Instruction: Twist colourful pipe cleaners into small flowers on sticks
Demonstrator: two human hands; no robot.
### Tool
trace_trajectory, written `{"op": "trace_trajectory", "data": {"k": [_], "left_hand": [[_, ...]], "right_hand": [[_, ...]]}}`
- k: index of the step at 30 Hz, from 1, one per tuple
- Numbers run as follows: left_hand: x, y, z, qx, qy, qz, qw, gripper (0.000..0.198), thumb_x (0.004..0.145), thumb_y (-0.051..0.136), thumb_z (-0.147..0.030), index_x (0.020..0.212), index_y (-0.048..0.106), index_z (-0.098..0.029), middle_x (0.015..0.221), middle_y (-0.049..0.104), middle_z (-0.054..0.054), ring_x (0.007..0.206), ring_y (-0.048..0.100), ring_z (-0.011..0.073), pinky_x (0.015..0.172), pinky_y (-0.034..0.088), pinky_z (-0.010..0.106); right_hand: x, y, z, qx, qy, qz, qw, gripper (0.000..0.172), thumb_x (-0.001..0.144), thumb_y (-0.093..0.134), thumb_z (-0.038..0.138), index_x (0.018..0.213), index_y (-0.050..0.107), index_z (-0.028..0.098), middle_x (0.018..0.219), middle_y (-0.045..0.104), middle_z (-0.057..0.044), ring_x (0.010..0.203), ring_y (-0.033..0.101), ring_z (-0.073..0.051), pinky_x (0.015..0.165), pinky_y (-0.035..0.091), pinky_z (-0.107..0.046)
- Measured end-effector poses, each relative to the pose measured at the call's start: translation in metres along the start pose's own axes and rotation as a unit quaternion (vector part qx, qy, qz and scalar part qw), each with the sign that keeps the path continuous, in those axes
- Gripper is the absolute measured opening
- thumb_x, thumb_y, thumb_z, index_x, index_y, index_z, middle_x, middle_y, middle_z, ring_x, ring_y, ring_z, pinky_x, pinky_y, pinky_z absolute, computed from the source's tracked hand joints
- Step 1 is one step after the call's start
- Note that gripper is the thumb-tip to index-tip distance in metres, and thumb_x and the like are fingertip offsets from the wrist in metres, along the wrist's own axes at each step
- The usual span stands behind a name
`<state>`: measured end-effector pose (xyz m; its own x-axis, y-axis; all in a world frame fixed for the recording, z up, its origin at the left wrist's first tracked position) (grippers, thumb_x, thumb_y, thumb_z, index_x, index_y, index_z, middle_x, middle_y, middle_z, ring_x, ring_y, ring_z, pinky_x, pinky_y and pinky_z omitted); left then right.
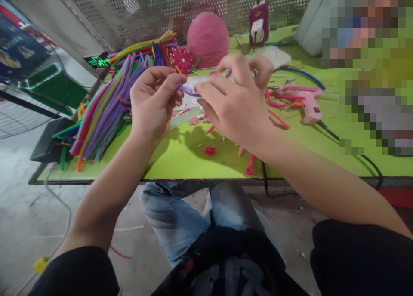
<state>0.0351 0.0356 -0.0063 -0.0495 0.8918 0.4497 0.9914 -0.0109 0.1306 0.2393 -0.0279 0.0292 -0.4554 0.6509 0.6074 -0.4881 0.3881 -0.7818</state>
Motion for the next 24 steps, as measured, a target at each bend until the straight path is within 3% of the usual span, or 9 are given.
{"op": "trace_trajectory", "data": {"k": [4,8,11,14,18,24], "left_hand": [[-0.003,0.001,-0.012,-0.009,-0.085,-0.049,0.995,0.018,0.096,0.086,-0.014,0.088,0.076,-0.026,0.08,0.079,-0.003,0.064,0.073,0.0088,0.054,0.054,0.019],[-0.002,0.002,-0.009,-0.026,-0.138,-0.055,0.989,0.021,0.101,0.081,-0.011,0.085,0.074,-0.023,0.074,0.075,-0.004,0.064,0.074,0.0075,0.052,0.052,0.015],[-0.001,0.004,-0.004,-0.038,-0.157,-0.052,0.985,0.022,0.102,0.078,-0.009,0.085,0.073,-0.021,0.074,0.075,-0.004,0.064,0.073,0.0066,0.054,0.054,0.014],[-0.002,0.006,-0.001,-0.048,-0.16,-0.041,0.985,0.019,0.102,0.079,-0.01,0.087,0.074,-0.02,0.076,0.075,-0.003,0.062,0.072,0.0069,0.057,0.057,0.016],[-0.001,0.006,0.002,-0.034,-0.147,-0.011,0.988,0.013,0.101,0.082,-0.014,0.091,0.075,-0.019,0.08,0.076,-0.001,0.065,0.073,0.0088,0.059,0.058,0.019],[0.001,0.001,0.003,0.029,-0.102,0.048,0.993,0.007,0.101,0.083,-0.018,0.097,0.077,-0.018,0.079,0.076,0.002,0.066,0.074,0.011,0.056,0.055,0.02]], "right_hand": [[-0.002,0.002,0.006,-0.062,-0.005,-0.058,0.996,0.035,0.12,0.05,0.028,0.152,0.066,0.03,0.136,0.079,-0.012,0.148,0.063,-0.038,0.122,0.047,-0.063],[0.004,0.02,-0.003,-0.095,-0.062,-0.089,0.99,0.034,0.121,0.049,0.025,0.149,0.068,0.031,0.144,0.078,-0.009,0.142,0.069,-0.032,0.122,0.049,-0.059],[0.011,0.029,-0.013,-0.121,-0.118,-0.127,0.977,0.036,0.123,0.044,0.024,0.143,0.074,0.032,0.149,0.077,-0.006,0.126,0.076,-0.024,0.111,0.057,-0.046],[0.017,0.031,-0.018,-0.076,-0.135,-0.114,0.981,0.036,0.124,0.045,0.033,0.134,0.08,0.033,0.144,0.079,-0.005,0.122,0.076,-0.025,0.107,0.057,-0.047],[0.016,0.032,-0.021,0.019,-0.096,-0.058,0.994,0.032,0.122,0.052,0.044,0.127,0.08,0.031,0.127,0.082,-0.007,0.12,0.076,-0.028,0.109,0.057,-0.049],[0.015,0.034,-0.033,0.046,-0.097,-0.056,0.993,0.034,0.12,0.055,0.049,0.123,0.081,0.027,0.111,0.082,-0.009,0.103,0.077,-0.028,0.097,0.058,-0.046]]}}
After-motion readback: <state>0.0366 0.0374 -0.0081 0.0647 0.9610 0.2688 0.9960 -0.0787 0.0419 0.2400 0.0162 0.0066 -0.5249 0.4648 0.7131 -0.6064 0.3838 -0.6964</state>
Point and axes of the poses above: each hand's wrist, its own x-axis towards the middle knuckle, its own y-axis out of the palm, z = x × y, the point moved 2 cm from there along x, towards the middle knuckle
